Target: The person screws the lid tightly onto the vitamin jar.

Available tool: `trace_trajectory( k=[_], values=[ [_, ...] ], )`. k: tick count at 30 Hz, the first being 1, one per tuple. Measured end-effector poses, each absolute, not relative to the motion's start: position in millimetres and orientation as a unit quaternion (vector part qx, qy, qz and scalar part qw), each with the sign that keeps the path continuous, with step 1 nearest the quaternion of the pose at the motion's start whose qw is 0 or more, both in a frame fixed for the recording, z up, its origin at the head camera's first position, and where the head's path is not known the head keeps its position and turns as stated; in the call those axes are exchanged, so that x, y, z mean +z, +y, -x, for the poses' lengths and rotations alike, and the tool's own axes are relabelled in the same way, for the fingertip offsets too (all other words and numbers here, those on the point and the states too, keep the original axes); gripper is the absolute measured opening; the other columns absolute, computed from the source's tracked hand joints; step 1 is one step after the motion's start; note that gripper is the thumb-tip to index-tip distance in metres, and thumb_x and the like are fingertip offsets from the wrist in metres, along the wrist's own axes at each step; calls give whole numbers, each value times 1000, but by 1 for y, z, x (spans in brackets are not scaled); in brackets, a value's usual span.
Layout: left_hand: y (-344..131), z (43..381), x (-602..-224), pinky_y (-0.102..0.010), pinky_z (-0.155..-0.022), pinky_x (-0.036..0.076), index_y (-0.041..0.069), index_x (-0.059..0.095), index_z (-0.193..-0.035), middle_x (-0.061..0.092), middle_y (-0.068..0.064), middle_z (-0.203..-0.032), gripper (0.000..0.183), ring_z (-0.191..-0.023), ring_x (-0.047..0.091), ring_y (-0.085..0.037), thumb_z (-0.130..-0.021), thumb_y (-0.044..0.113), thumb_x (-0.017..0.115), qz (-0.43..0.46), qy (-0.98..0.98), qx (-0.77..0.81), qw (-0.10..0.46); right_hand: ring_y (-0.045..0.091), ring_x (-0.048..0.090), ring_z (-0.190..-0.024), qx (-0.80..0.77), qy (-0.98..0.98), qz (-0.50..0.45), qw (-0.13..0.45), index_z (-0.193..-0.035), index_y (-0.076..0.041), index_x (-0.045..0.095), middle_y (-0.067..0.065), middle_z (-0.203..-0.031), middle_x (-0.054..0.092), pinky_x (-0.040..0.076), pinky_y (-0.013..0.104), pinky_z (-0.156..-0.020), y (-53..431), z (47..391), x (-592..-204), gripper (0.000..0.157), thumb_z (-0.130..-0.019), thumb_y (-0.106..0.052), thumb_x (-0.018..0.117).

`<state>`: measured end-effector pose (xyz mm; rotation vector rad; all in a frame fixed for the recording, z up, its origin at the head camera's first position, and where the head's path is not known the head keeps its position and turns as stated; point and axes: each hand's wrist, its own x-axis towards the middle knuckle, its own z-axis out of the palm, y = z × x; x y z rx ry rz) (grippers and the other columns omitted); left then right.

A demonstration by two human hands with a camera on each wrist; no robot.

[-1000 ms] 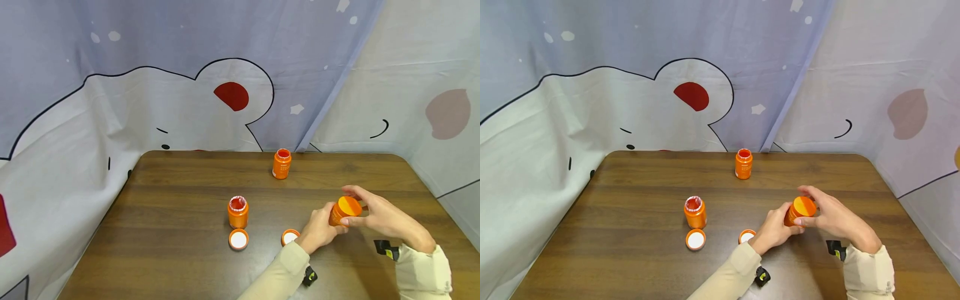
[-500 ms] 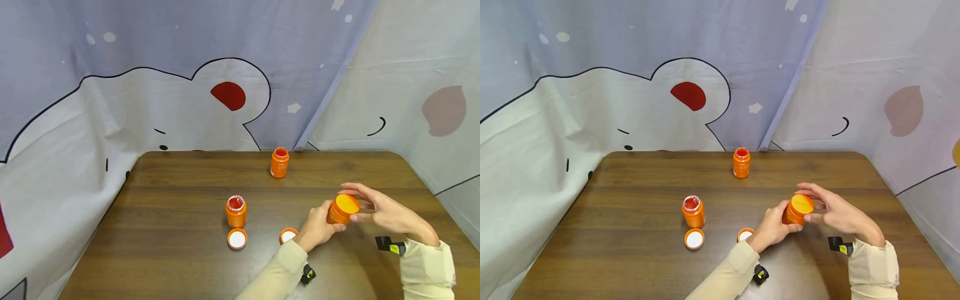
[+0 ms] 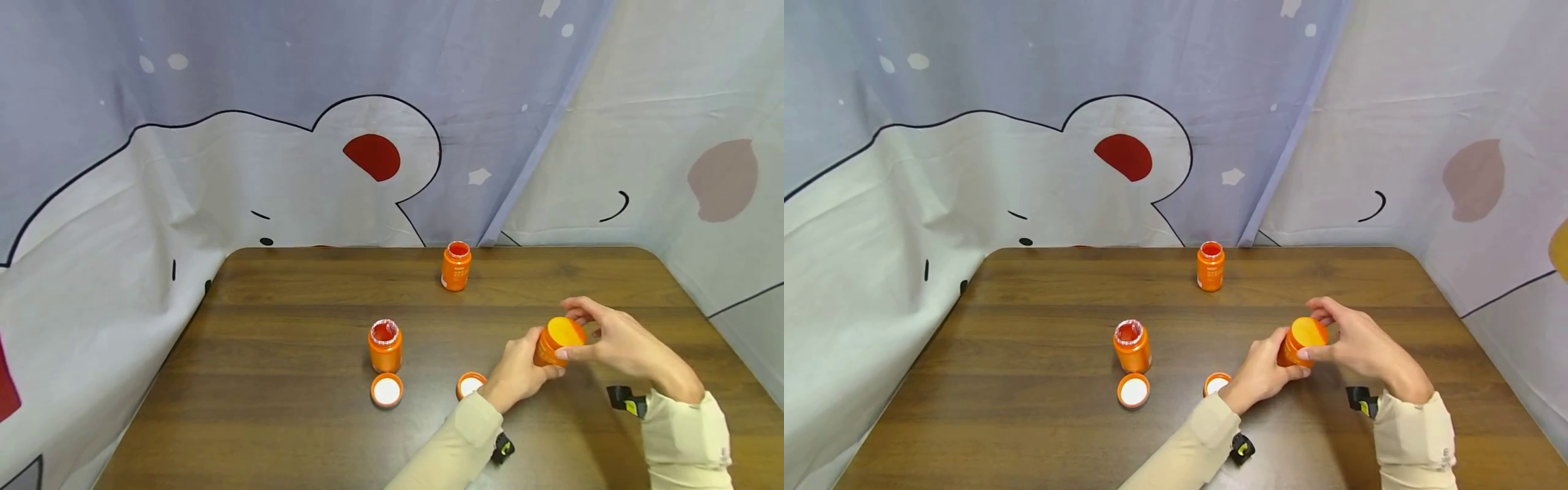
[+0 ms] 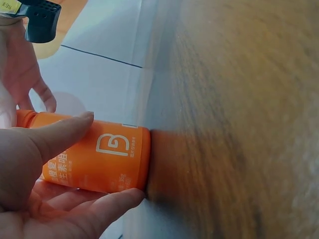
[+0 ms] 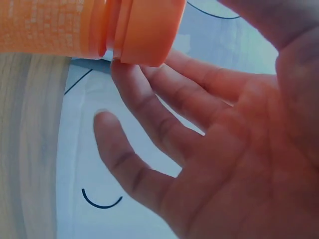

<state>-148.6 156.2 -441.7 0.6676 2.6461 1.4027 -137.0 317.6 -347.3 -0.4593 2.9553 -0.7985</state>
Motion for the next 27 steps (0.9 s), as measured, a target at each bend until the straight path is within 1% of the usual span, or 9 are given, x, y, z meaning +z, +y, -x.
trace_trajectory(
  k=[2, 4, 6, 8, 11, 14, 17, 21, 27],
  values=[
    [156, 149, -441, -14, -76, 43, 20, 51, -121, 63, 9, -102, 55, -86, 57, -1, -74, 27, 77, -215, 862, 457, 36, 29, 57, -97, -257, 955, 147, 29, -126, -9, 45, 11, -109, 60, 47, 34, -70, 317, 137, -347, 73, -69, -43, 77],
    [156, 148, -441, -15, -77, 44, 20, 51, -121, 63, 9, -103, 55, -87, 57, -2, -74, 27, 77, -212, 863, 457, 37, 29, 56, -101, -267, 950, 160, 31, -129, -9, 43, 13, -115, 58, 48, 37, -73, 318, 137, -347, 74, -71, -40, 76],
    [156, 148, -441, -16, -78, 44, 20, 51, -121, 63, 9, -104, 55, -88, 58, -2, -73, 27, 77, -210, 864, 455, 37, 22, 53, -107, -275, 945, 173, 30, -133, -11, 39, 11, -123, 54, 49, 37, -76, 319, 135, -347, 75, -73, -37, 76],
    [157, 148, -442, -17, -78, 44, 20, 51, -122, 63, 9, -104, 56, -88, 58, -2, -73, 27, 77, -209, 865, 454, 39, 11, 48, -112, -283, 938, 196, 27, -137, -14, 36, 9, -129, 50, 48, 35, -79, 320, 134, -347, 75, -75, -32, 75],
    [157, 148, -441, -17, -77, 44, 20, 51, -122, 63, 8, -104, 57, -87, 58, -3, -73, 28, 78, -206, 866, 454, 43, -2, 44, -113, -290, 929, 228, 24, -139, -18, 34, 7, -131, 49, 48, 29, -80, 322, 133, -347, 72, -78, -26, 73],
    [157, 149, -441, -18, -76, 45, 21, 51, -122, 63, 9, -102, 57, -86, 57, -3, -72, 28, 78, -201, 866, 455, 47, -5, 45, -113, -299, 921, 250, 25, -138, -18, 36, 6, -128, 52, 48, 26, -80, 323, 134, -347, 68, -80, -20, 71],
    [158, 149, -440, -18, -76, 45, 21, 51, -121, 63, 9, -101, 57, -85, 57, -2, -72, 28, 78, -197, 866, 456, 50, -5, 46, -112, -302, 919, 250, 26, -136, -18, 39, 4, -125, 54, 48, 25, -80, 323, 134, -346, 63, -81, -18, 70],
    [158, 148, -440, -17, -75, 44, 21, 52, -120, 63, 10, -100, 56, -84, 57, -2, -72, 28, 79, -196, 865, 460, 51, -4, 48, -109, -294, 926, 237, 19, -132, -18, 44, 4, -123, 57, 49, 26, -79, 321, 134, -345, 59, -79, -21, 72],
    [157, 148, -439, -16, -75, 44, 20, 52, -120, 63, 9, -100, 54, -84, 57, -1, -72, 25, 78, -202, 858, 471, 50, 19, 58, -102, -259, 946, 195, -1, -125, -17, 49, 4, -115, 61, 48, 35, -77, 315, 133, -344, 57, -76, -32, 74]
  ],
)
